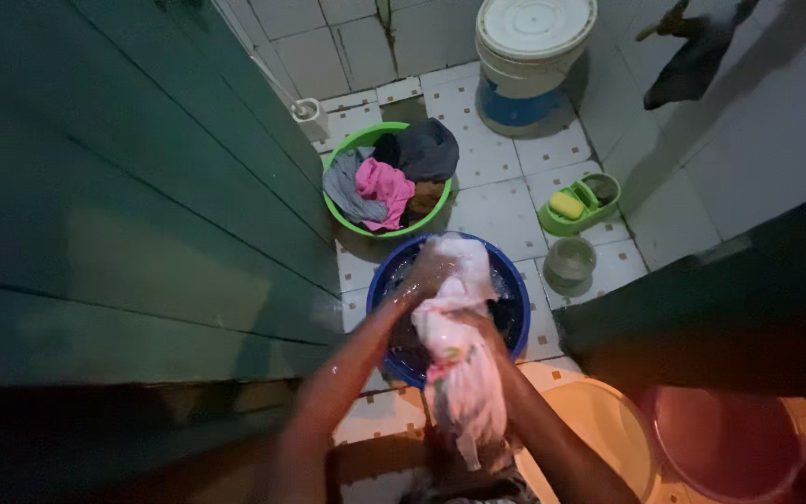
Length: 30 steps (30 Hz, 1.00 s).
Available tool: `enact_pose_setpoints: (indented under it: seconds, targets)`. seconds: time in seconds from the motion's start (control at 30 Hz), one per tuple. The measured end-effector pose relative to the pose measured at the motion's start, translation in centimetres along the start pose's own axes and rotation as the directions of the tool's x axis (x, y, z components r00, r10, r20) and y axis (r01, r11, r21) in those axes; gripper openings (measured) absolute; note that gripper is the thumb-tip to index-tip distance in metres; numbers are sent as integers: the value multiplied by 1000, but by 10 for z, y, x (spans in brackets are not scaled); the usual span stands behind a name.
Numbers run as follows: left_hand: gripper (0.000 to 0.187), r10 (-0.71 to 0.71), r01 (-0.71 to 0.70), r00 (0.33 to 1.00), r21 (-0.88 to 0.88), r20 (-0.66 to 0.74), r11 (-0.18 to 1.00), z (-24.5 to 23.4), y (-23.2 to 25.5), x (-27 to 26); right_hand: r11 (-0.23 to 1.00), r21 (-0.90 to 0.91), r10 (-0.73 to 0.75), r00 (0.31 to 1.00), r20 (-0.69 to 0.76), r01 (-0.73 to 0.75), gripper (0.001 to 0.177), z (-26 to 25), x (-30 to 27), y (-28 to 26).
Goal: The person hand-washes clothes by scrubbing and wringing them out in a basin of soapy water, then rinses each garment in water, wrings them out by hand, and places them into another basin.
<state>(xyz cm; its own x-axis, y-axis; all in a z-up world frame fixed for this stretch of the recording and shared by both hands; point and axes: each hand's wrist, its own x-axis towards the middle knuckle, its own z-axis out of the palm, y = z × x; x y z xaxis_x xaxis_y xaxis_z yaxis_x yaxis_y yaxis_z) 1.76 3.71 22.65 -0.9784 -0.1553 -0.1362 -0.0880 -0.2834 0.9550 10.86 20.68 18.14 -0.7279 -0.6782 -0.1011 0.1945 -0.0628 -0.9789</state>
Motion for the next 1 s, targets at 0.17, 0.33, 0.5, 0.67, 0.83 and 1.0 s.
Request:
enact_pose_setpoints:
  seconds: [0.17, 0.33, 0.5, 0.67, 0.83, 1.0]
  targets:
    - [59, -27, -4, 994, 273, 110, 962, 7, -6, -7, 997, -16, 72, 988, 134, -70, 65, 14, 24, 27]
    - [57, -66, 37, 994, 319, 82, 947, 0, -21, -16, 995, -38, 90, 996, -23, -91, 64, 35, 31, 46]
    - [55, -42, 35, 999, 289, 17, 957, -13, -21, -16, 996, -62, 64, 998, 5, -63, 63, 22, 3, 27]
    - [53, -29, 27, 1000, 286, 4, 958, -22, -14, -25, 1000, -4, -5, 998, 68, 5, 62, 43, -39, 2]
    - [51, -55, 42, 998, 294, 34, 955, -22, -20, -37, 997, 59, -50, 996, 70, 46, 60, 58, -56, -8]
    - [49, -77, 63, 996, 287, 38, 956, -28, -23, -27, 992, 111, -56, 998, -1, 56, 59, 30, -35, -11]
